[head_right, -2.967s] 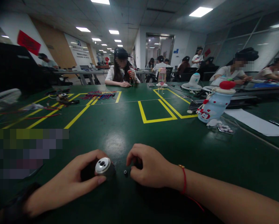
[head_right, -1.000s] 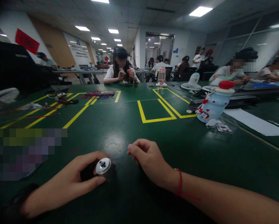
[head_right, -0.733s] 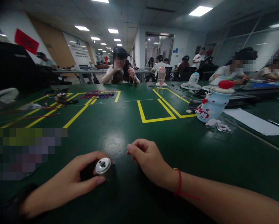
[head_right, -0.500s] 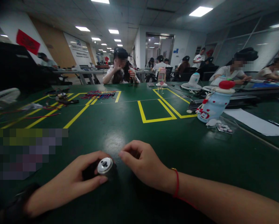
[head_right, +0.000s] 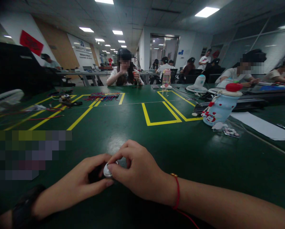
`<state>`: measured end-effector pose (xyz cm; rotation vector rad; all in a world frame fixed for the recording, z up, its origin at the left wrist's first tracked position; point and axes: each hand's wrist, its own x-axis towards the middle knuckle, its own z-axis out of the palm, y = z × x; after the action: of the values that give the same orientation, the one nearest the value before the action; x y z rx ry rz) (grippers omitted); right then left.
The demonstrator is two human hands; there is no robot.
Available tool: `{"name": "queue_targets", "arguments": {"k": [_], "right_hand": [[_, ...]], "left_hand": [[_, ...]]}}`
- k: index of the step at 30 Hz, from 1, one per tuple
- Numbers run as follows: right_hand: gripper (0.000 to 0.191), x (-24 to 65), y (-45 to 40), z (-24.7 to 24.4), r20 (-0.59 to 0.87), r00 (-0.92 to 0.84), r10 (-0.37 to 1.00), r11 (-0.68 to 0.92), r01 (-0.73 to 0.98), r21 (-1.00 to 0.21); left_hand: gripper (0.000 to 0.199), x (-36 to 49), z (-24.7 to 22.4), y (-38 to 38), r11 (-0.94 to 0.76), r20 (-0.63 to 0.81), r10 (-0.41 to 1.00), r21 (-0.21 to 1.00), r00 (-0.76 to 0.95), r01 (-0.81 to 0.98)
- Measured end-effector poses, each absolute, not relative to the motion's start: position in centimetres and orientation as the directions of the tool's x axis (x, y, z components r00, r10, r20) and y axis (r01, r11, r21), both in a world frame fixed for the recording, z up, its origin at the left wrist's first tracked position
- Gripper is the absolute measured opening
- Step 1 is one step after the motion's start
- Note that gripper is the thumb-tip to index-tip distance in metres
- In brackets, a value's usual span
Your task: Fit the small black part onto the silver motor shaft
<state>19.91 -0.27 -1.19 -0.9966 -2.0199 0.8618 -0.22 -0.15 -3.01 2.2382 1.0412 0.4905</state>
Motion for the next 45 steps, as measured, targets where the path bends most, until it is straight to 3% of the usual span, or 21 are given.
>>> {"name": "queue_targets", "arguments": {"k": [6,10,18,31,35,39,45], "right_hand": [[0.007,20.8,-0.1,-0.5,0.329,-0.404,0.853,0.455,0.269,-0.849],[0.007,22.4,0.0,-1.5,0.254,-0.39,0.885,0.4,0.359,-0.843],[0.007,23.6,0.4,-2.2,0.085,-0.587,0.805,0.441,0.498,-0.747],[0.013,24.0,0.6,-1.7,0.061,-0.648,0.759,0.47,0.48,-0.741],[0.013,24.1,0.8,-1.9,0.051,-0.559,0.828,0.353,0.448,-0.821],[0.016,23.9,1.2,-2.4,0.099,-0.363,0.926,0.217,0.298,-0.93],[0.02,23.6,1.3,-2.7,0.122,-0.309,0.943,0.202,0.239,-0.95]], "left_hand": [[0.019,-0.3,-3.0,-0.3,-0.489,0.089,0.8,0.67,0.593,0.559],[0.016,-0.4,-2.8,-0.2,-0.459,0.034,0.794,0.688,0.607,0.562],[0.019,-0.7,-2.7,-0.3,-0.423,0.003,0.804,0.707,0.595,0.567],[0.021,-0.9,-2.8,-0.4,-0.426,0.004,0.799,0.71,0.601,0.561],[0.021,-0.8,-2.7,-0.4,-0.427,0.019,0.807,0.708,0.59,0.562],[0.023,-0.8,-2.7,-0.4,-0.45,0.057,0.812,0.696,0.582,0.56],[0.024,-0.9,-2.6,-0.4,-0.447,0.045,0.811,0.691,0.583,0.568]]}}
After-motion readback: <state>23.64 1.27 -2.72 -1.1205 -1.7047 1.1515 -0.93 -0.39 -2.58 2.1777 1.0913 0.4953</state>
